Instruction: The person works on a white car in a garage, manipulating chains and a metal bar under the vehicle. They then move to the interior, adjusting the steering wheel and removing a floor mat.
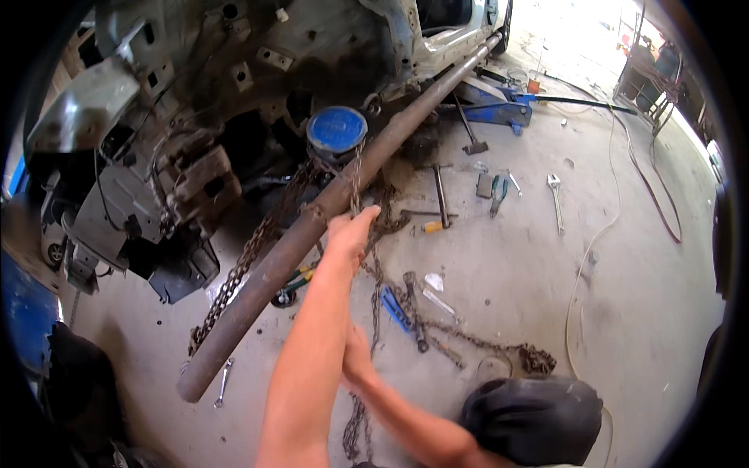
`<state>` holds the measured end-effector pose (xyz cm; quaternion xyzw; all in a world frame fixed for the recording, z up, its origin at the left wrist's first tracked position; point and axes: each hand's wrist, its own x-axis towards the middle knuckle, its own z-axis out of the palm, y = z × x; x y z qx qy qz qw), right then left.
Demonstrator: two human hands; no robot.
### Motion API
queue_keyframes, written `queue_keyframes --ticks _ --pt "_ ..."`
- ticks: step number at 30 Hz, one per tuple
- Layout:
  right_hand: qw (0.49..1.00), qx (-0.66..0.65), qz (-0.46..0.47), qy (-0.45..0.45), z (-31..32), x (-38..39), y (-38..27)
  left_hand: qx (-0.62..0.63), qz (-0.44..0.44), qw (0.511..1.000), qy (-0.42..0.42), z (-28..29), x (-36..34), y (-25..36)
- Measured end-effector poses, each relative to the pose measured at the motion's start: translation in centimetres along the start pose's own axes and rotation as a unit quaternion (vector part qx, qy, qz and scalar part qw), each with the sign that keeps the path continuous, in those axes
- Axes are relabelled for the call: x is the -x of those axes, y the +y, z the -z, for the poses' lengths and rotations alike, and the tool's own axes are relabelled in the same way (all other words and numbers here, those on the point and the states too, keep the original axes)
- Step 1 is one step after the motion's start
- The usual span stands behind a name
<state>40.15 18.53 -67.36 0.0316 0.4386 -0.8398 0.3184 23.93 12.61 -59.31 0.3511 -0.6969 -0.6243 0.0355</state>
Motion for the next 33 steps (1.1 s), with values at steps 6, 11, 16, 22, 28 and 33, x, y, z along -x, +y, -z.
queue_keyframes --ticks 6,11,16,22,28,33 --pt "0.958 0.146 -0.028 -0.247 0.5 10.6 14.1 -0.027 -0.082 0.995 -0.059 10.8 14.3 -10.9" --pt "0.911 0.166 0.265 -0.267 -1.6 10.6 14.9 -0.084 -0.065 0.993 -0.04 14.1 20.1 -13.1" --pt "0.835 0.35 -0.058 -0.422 2.1 7.0 13.8 -0.18 -0.037 0.98 -0.074 13.7 17.4 -12.2" --pt "0.826 0.193 -0.121 -0.515 5.4 4.2 8.2 -0.033 0.027 0.999 -0.022 10.6 20.6 -8.2" --pt "0.91 -0.27 -0.195 -0.246 3.6 -4.3 -6.2 -0.143 0.032 0.989 -0.036 8.3 23.3 -6.8" --pt "0.927 -0.315 -0.126 -0.161 1.1 -11.9 -16.2 -0.123 -0.054 0.991 0.018 6.2 23.0 -9.6"
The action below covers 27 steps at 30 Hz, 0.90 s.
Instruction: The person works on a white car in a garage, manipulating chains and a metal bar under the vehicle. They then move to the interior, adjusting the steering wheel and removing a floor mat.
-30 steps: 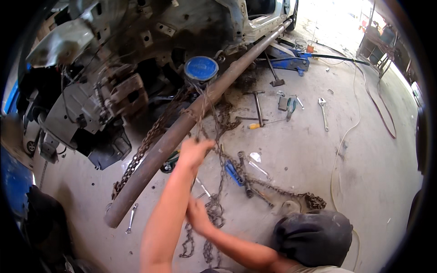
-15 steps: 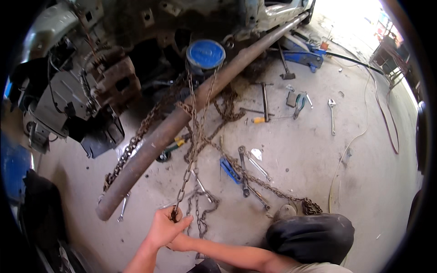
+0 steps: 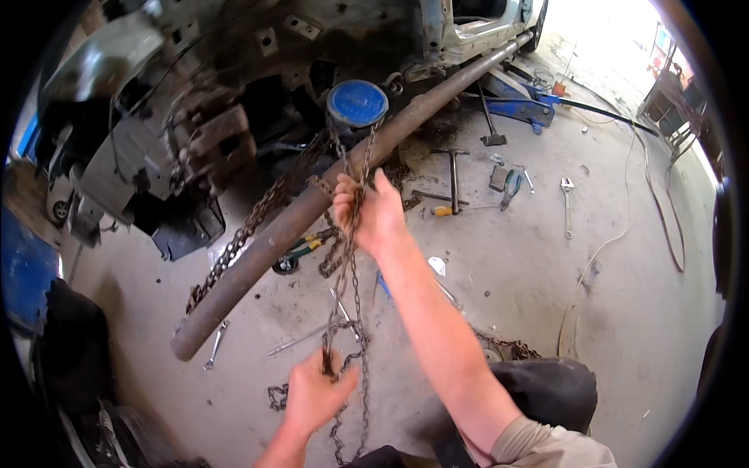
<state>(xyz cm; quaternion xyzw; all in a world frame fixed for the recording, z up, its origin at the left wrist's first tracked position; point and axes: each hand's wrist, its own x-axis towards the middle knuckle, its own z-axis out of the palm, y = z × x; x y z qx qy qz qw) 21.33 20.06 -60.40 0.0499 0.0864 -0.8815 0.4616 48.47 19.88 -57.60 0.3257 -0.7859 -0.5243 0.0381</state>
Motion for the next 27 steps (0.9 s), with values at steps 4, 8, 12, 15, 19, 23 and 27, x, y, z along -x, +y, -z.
queue_keyframes --ticks 4,8,12,15,19,23,27 --pt "0.98 0.168 0.039 0.101 0.7 4.0 8.0 -0.096 -0.037 0.994 0.023 2.8 5.1 -4.8" --pt "0.985 0.131 -0.049 0.103 3.5 16.8 24.5 -0.147 0.162 0.975 0.032 10.5 22.7 -13.8" --pt "0.98 0.028 -0.176 0.092 10.6 24.0 36.4 -0.064 0.245 0.965 0.073 14.6 31.2 -21.3" --pt "0.958 0.186 -0.211 0.051 6.4 24.8 34.6 -0.054 0.283 0.957 0.019 17.3 25.4 -25.7" --pt "0.94 0.283 -0.189 -0.005 10.1 23.9 32.2 -0.102 0.137 0.982 -0.08 12.8 6.1 -17.1" --pt "0.851 0.432 -0.278 -0.112 15.7 20.5 29.6 0.273 0.064 0.942 -0.186 -0.1 -11.6 -2.4" --pt "0.726 0.543 -0.263 -0.331 14.5 15.5 16.2 0.247 0.111 0.957 -0.104 -3.6 -13.5 2.7"
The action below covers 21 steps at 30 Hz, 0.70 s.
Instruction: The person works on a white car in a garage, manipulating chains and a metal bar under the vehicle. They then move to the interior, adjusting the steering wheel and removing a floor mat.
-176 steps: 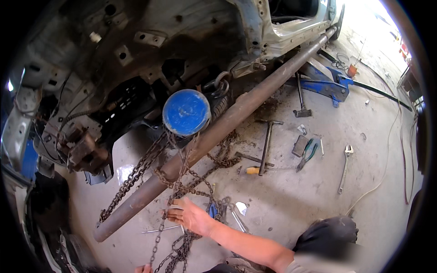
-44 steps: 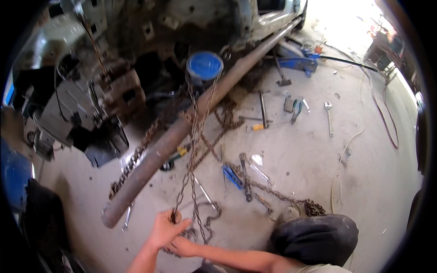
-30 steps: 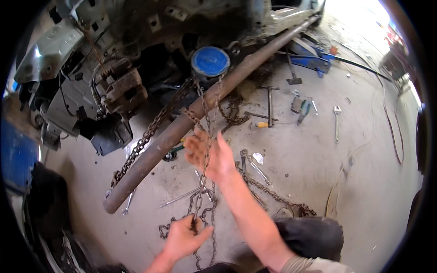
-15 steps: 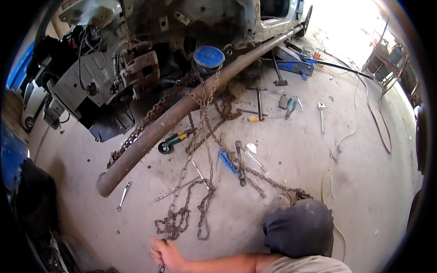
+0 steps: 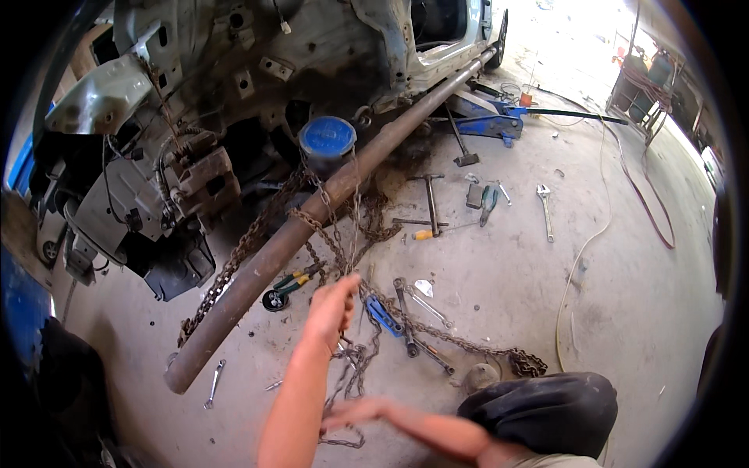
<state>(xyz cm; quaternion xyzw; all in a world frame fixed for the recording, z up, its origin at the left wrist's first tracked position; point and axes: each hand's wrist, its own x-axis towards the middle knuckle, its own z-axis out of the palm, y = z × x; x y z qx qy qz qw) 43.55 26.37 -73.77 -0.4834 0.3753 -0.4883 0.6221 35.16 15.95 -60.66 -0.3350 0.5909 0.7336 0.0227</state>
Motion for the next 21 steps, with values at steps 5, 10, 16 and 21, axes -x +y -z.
queue_keyframes --ticks 5,10,16,21 --pt "0.789 -0.43 0.151 0.411 15.3 0.4 -12.4 -0.095 -0.223 0.969 0.05 1.9 1.2 -2.0" --pt "0.726 -0.448 0.246 0.46 19.0 -4.3 -14.8 -0.182 -0.216 0.956 0.072 2.6 3.1 -2.7" --pt "0.738 -0.429 0.098 0.511 -7.8 -9.1 -9.4 -0.443 0.0 0.89 0.104 15.9 22.8 -16.0" --pt "0.707 -0.574 0.08 0.406 -15.1 -8.5 -2.9 -0.161 0.002 0.986 0.038 16.8 29.1 -19.2"
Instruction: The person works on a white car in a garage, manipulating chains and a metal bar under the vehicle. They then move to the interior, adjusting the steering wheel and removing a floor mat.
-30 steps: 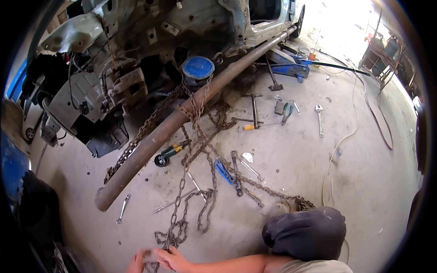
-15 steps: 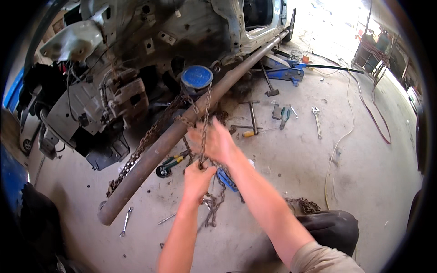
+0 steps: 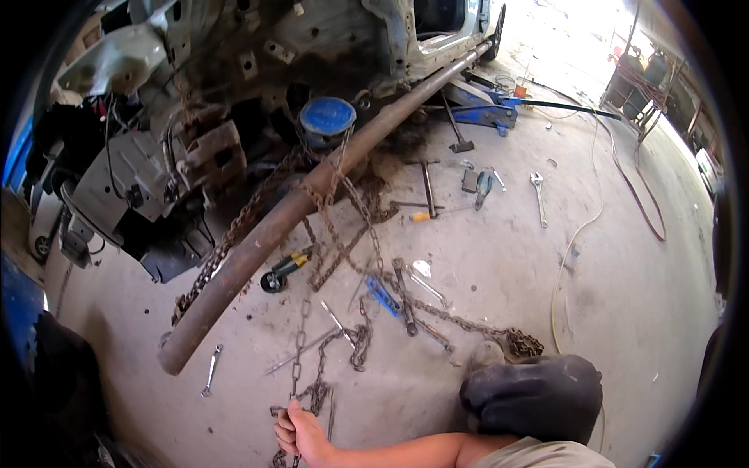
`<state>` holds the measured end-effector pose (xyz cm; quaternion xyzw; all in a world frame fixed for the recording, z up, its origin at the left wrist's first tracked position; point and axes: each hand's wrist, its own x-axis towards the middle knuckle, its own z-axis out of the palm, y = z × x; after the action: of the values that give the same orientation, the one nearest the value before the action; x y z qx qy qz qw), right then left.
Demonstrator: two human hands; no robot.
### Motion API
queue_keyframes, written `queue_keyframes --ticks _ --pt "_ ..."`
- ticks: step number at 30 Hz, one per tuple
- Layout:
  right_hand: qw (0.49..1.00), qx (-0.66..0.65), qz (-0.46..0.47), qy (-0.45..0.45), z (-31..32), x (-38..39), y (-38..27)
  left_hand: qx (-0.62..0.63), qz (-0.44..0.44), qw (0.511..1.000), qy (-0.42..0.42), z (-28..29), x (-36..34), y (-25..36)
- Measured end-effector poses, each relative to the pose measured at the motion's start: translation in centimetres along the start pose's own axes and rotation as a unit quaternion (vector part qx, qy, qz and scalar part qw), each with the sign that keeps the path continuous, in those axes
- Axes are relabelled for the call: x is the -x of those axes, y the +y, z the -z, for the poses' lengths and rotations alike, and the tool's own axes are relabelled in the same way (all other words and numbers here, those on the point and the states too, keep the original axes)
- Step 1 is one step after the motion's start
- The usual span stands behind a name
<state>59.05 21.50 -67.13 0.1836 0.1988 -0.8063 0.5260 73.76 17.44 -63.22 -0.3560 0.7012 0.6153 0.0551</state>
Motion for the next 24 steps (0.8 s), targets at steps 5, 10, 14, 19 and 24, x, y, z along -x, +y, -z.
queue_keyframes --ticks 5,10,14,19,24 --pt "0.987 0.134 0.021 -0.083 1.1 0.4 -3.0 -0.081 0.035 0.992 -0.093 2.6 -13.7 2.7" --pt "0.947 0.259 -0.102 -0.157 7.5 -3.8 -6.3 0.183 -0.03 0.973 -0.137 -7.1 -27.8 18.6" --pt "0.969 0.205 0.132 -0.033 3.1 -9.5 -19.9 0.111 -0.111 0.987 0.016 -11.4 -26.3 21.1" --pt "0.972 0.057 0.19 -0.123 -8.3 -14.0 -35.5 -0.001 -0.24 0.969 0.062 -11.6 -25.6 20.9" --pt "0.973 0.086 0.204 0.06 -7.8 -10.3 -23.0 -0.167 -0.194 0.96 0.115 -7.1 -18.6 12.9"
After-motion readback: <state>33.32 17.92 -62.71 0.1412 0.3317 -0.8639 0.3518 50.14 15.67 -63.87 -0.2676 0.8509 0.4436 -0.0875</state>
